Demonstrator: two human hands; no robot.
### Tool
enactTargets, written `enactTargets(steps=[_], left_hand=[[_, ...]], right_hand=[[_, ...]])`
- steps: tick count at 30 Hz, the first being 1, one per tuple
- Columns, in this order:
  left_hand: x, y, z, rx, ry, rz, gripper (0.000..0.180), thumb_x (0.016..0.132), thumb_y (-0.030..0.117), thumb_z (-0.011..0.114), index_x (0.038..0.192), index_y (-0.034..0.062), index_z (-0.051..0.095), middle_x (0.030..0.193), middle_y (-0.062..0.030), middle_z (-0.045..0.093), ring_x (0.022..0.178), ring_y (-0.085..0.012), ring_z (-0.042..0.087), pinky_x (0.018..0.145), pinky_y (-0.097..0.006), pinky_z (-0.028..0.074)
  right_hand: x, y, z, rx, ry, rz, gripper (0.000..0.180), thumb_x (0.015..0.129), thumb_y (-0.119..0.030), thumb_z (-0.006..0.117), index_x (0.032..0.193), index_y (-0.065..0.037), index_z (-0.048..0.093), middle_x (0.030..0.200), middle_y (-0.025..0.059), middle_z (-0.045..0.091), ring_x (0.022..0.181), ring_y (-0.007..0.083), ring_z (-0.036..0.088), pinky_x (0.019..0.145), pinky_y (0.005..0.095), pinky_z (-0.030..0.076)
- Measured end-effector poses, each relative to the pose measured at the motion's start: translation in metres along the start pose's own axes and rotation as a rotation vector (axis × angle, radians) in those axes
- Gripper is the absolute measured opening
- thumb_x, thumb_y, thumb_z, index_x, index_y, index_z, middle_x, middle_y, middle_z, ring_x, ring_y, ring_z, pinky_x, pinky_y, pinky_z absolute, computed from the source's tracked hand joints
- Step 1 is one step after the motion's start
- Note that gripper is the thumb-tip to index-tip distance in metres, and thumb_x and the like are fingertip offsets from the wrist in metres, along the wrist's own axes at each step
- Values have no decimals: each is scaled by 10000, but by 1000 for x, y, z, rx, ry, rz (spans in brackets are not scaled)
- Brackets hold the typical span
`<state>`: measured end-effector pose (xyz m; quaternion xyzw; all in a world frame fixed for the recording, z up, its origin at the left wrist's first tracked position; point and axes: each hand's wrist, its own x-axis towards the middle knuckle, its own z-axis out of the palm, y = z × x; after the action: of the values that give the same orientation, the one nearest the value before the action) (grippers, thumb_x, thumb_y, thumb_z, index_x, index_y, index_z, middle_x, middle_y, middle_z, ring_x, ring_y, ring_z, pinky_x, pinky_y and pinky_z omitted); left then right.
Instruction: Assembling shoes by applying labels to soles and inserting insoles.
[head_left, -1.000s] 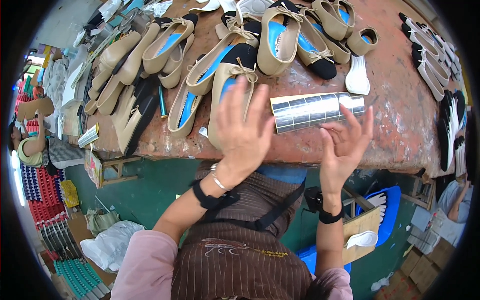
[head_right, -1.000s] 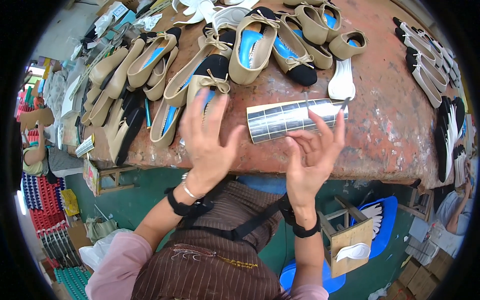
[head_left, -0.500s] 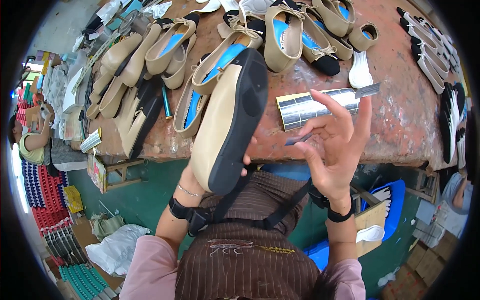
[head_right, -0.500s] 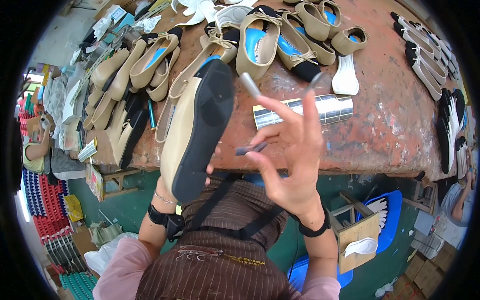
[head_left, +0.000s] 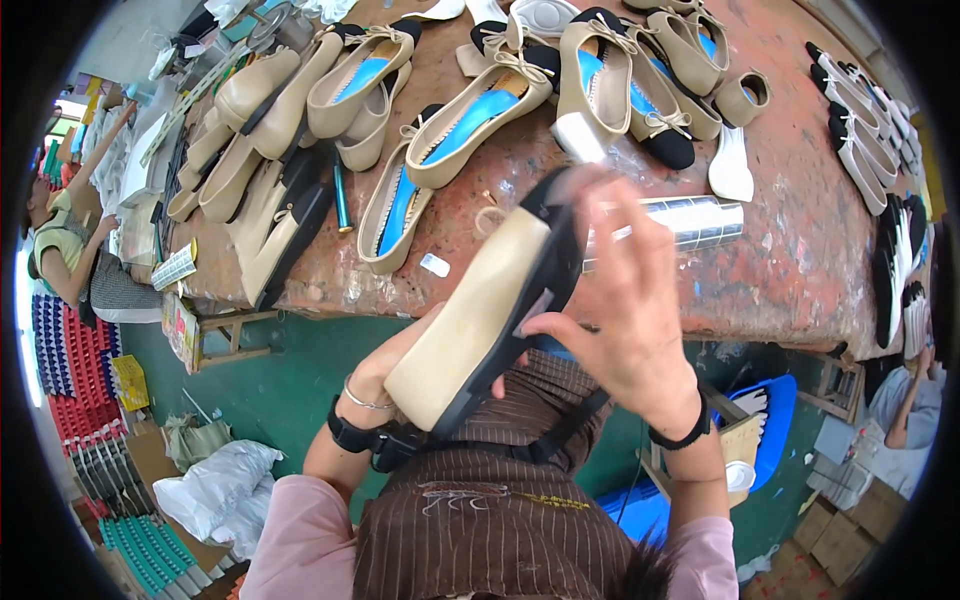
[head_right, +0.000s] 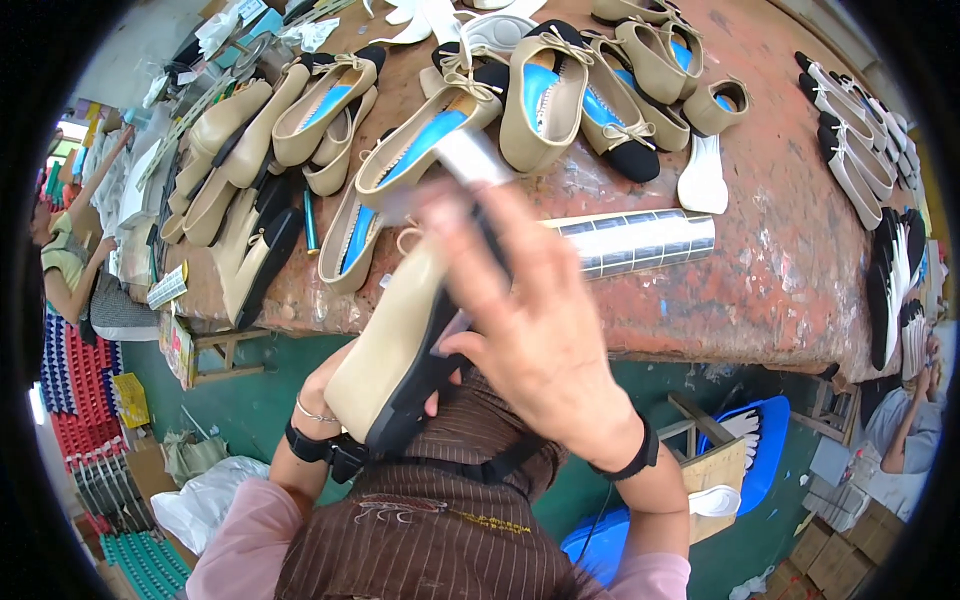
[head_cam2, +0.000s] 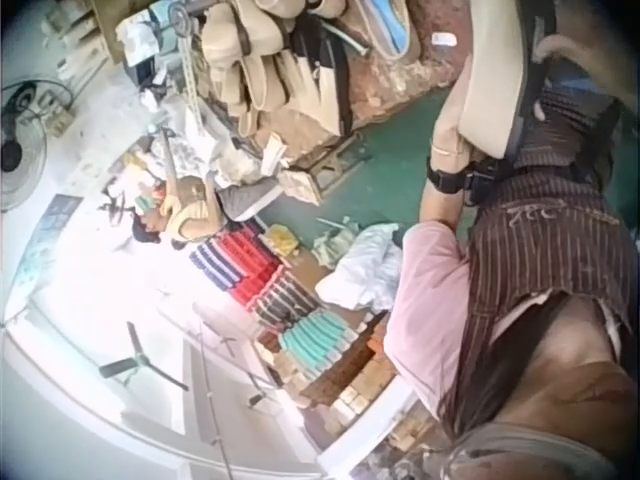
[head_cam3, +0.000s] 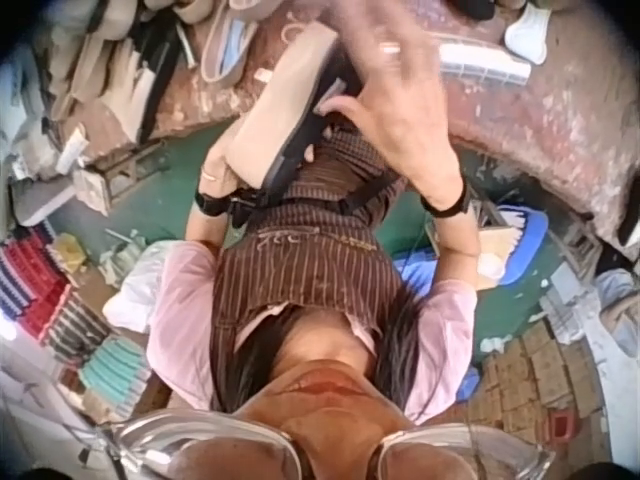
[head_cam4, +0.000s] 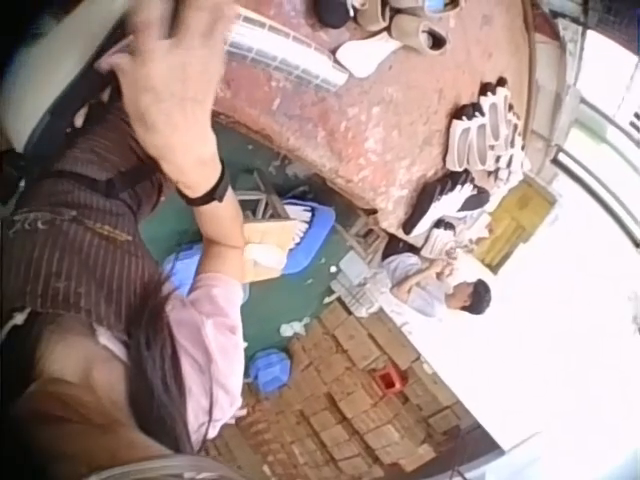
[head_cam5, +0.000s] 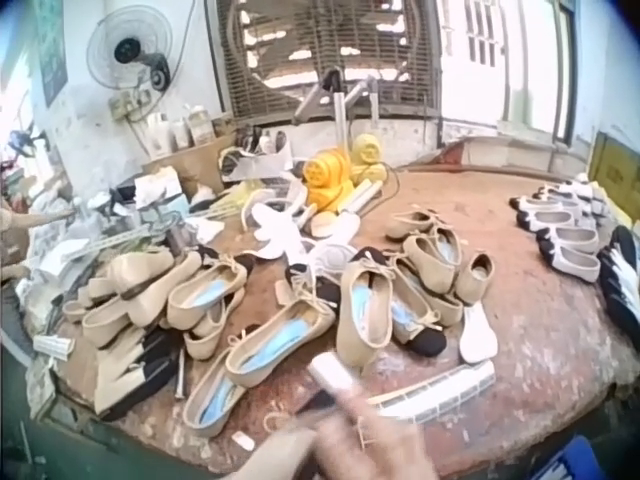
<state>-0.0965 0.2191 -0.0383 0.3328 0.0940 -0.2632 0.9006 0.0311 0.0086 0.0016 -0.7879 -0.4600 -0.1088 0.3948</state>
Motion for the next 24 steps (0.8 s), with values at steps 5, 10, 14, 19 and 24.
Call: enactTargets(steps=[5,10,14,19,24], left_hand=[[-32,67,-27,564,432,173,459,961,38,532,1420,23,542,1432,-142,556,1189,-219,623,987,-342,510],[-25,209,-38,1525,947,763,579,870,-5,506,1444,69,542,1397,-144,604,1263,-259,595,1057,-365,463],[27,242,-42,2198,1688,64,462,885,139,535,1321,237,654,1244,-152,669,1105,-320,649,871,-481,517],[101,134,-37,2443,920,676,380,864,462,705,936,91,731,1441,-177,533,1345,-395,465,1117,-494,365],[111,127,-53,1841,754,299,386,868,376,734,967,4,712,1449,-182,529,1282,-405,532,989,-471,480]], right_hand=[[-16,36,12,-85,282,343,1223,606,-193,938,1577,-33,212,1491,184,434,1302,350,454,1046,447,396],[-32,36,10,352,452,618,1046,767,9,809,1590,-45,166,1133,84,618,1101,203,576,952,352,454],[-40,26,15,755,488,692,984,829,118,676,1599,-69,93,1030,63,616,981,140,608,877,287,501],[-48,19,20,727,463,610,952,864,97,655,1597,-55,66,998,74,602,923,147,615,849,279,522],[-43,15,5,806,406,551,946,871,91,653,1596,-50,61,981,76,587,904,153,617,834,304,551]])
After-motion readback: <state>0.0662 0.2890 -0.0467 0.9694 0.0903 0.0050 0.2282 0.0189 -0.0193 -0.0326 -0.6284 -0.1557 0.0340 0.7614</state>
